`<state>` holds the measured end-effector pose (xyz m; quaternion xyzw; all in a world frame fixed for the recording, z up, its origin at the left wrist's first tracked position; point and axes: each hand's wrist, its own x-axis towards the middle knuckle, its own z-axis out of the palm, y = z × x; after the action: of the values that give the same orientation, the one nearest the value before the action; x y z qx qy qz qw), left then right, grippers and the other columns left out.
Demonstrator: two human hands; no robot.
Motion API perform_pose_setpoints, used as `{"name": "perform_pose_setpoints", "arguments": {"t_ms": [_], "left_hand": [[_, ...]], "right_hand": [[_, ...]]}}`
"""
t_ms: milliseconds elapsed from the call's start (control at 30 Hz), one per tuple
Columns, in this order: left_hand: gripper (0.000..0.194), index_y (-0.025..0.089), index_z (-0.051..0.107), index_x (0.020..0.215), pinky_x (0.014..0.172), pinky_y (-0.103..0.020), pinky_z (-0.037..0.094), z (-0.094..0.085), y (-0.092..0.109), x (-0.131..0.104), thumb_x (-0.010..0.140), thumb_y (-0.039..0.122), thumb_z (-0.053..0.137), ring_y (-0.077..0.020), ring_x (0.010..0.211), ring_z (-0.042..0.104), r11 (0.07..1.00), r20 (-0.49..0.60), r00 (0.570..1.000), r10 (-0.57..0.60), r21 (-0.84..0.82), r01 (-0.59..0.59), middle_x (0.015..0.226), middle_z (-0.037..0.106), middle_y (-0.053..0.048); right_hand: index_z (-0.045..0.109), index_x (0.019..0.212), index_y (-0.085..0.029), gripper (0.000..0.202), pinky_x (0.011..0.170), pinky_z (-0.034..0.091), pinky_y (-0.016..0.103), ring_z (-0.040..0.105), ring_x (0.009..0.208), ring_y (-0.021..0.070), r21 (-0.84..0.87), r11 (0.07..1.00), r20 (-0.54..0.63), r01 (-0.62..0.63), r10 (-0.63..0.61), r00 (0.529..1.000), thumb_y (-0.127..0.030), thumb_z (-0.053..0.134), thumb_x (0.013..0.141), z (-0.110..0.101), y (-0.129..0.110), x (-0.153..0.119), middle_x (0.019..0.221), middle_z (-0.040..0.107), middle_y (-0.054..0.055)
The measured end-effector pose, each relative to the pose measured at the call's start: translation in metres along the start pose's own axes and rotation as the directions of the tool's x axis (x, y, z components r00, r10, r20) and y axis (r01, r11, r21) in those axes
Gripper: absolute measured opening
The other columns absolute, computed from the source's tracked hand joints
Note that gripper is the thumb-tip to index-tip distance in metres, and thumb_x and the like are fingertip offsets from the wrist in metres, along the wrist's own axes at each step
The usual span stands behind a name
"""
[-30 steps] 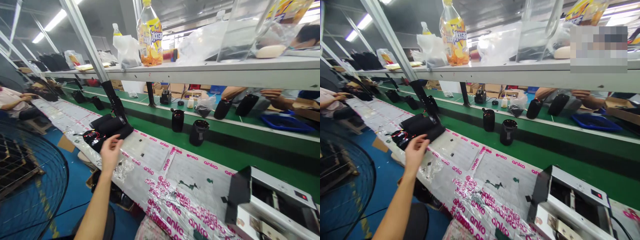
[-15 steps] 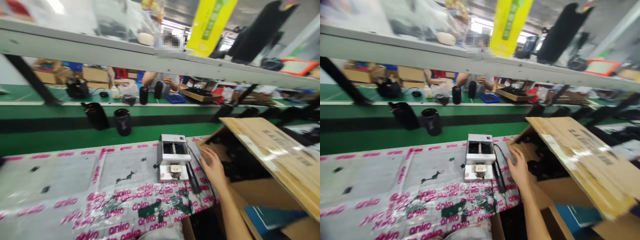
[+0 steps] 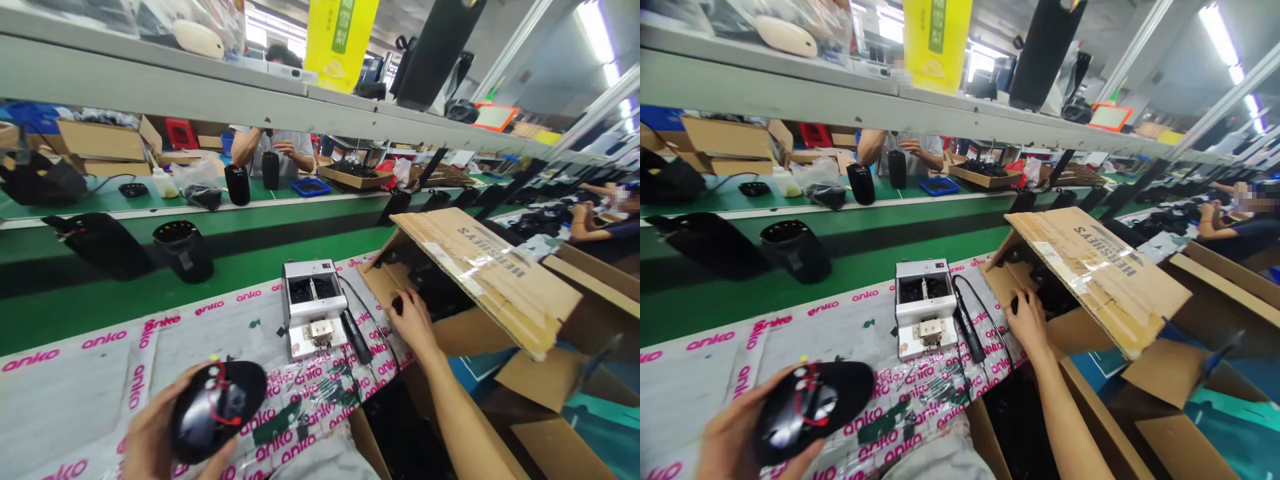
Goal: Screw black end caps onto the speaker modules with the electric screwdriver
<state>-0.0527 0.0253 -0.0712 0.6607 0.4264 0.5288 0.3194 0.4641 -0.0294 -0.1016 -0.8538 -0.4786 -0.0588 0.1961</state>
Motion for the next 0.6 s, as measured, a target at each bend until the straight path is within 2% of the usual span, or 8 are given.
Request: {"name": "perform_pose_setpoints", "arguments": {"t_ms": [67,167,233,300,367,467,533,600], "left_hand": [[0.087,0.030,0.058,0.152,0.104,-0.056,0.072,0.019,-0.003,-0.002,0.075,0.029,0.099,-0.0412,0.133,0.076,0.998,0.182,0.982,0.042,-0.050,-0.033,0.149,0.073,-0.015],[0.087,0.026,0.048,0.162,0.120,-0.063,0.061,0.037,0.001,-0.001,0.086,0.028,0.090,-0.0419,0.144,0.069,0.999,0.282,0.959,0.040,-0.017,-0.037,0.158,0.065,-0.021],[0.092,0.026,0.042,0.166,0.122,-0.065,0.058,0.041,0.004,0.000,0.088,0.032,0.089,-0.0424,0.147,0.067,0.999,0.302,0.952,0.045,-0.008,-0.045,0.161,0.062,-0.023],[0.101,0.027,0.039,0.168,0.120,-0.065,0.059,0.042,0.007,-0.001,0.085,0.038,0.094,-0.0436,0.147,0.067,0.999,0.315,0.948,0.049,-0.017,-0.046,0.162,0.061,-0.023],[0.106,0.028,0.039,0.168,0.118,-0.064,0.061,0.042,0.010,-0.004,0.081,0.043,0.097,-0.0440,0.144,0.069,1.000,0.291,0.957,0.010,-0.010,-0.007,0.161,0.062,-0.022],[0.101,0.029,0.042,0.166,0.116,-0.065,0.061,0.043,0.016,-0.007,0.081,0.042,0.096,-0.0428,0.138,0.073,0.999,0.238,0.971,-0.040,0.026,0.035,0.152,0.069,-0.020],[0.098,0.029,0.044,0.164,0.116,-0.065,0.061,0.039,0.019,-0.005,0.080,0.036,0.094,-0.0420,0.136,0.074,0.999,0.240,0.971,-0.018,0.032,0.011,0.148,0.071,-0.019],[0.094,0.028,0.045,0.161,0.116,-0.063,0.061,0.030,0.022,0.001,0.078,0.028,0.090,-0.0410,0.136,0.074,1.000,0.270,0.963,0.015,0.018,-0.020,0.148,0.070,-0.019]], "right_hand": [[0.068,0.143,-0.020,0.042,0.116,0.059,0.058,0.067,0.136,0.0318,0.016,0.999,0.020,0.033,-0.033,0.999,-0.040,0.074,0.107,-0.002,0.000,-0.005,0.152,0.066,0.014],[0.066,0.145,-0.019,0.043,0.118,0.057,0.059,0.067,0.138,0.0318,0.087,0.991,0.069,0.103,-0.109,0.992,-0.037,0.073,0.107,-0.004,-0.005,-0.013,0.151,0.067,0.014],[0.064,0.150,-0.020,0.048,0.126,0.051,0.063,0.061,0.149,0.0353,0.131,0.984,0.087,0.119,-0.132,0.987,-0.031,0.072,0.104,-0.005,-0.008,-0.018,0.161,0.061,0.016],[0.064,0.151,-0.021,0.058,0.132,0.044,0.066,0.053,0.158,0.0403,0.167,0.980,0.116,0.110,-0.131,0.985,-0.026,0.073,0.094,-0.007,-0.008,-0.021,0.167,0.055,0.019],[0.067,0.149,-0.022,0.067,0.131,0.045,0.067,0.054,0.157,0.0433,0.209,0.974,0.163,0.090,-0.126,0.979,-0.025,0.074,0.083,-0.011,-0.005,-0.021,0.163,0.059,0.019],[0.069,0.146,-0.021,0.068,0.128,0.050,0.064,0.065,0.146,0.0433,0.283,0.958,0.195,0.055,-0.114,0.974,-0.034,0.075,0.080,-0.025,-0.002,-0.017,0.150,0.068,0.020],[0.066,0.150,-0.019,0.072,0.129,0.049,0.065,0.066,0.145,0.0439,0.321,0.946,0.169,0.040,-0.099,0.981,-0.045,0.076,0.084,-0.042,-0.004,-0.015,0.152,0.067,0.022],[0.060,0.156,-0.021,0.079,0.124,0.054,0.062,0.069,0.142,0.0426,0.422,0.906,0.161,0.018,-0.094,0.982,-0.058,0.076,0.088,-0.063,-0.014,-0.019,0.157,0.065,0.022]]}}
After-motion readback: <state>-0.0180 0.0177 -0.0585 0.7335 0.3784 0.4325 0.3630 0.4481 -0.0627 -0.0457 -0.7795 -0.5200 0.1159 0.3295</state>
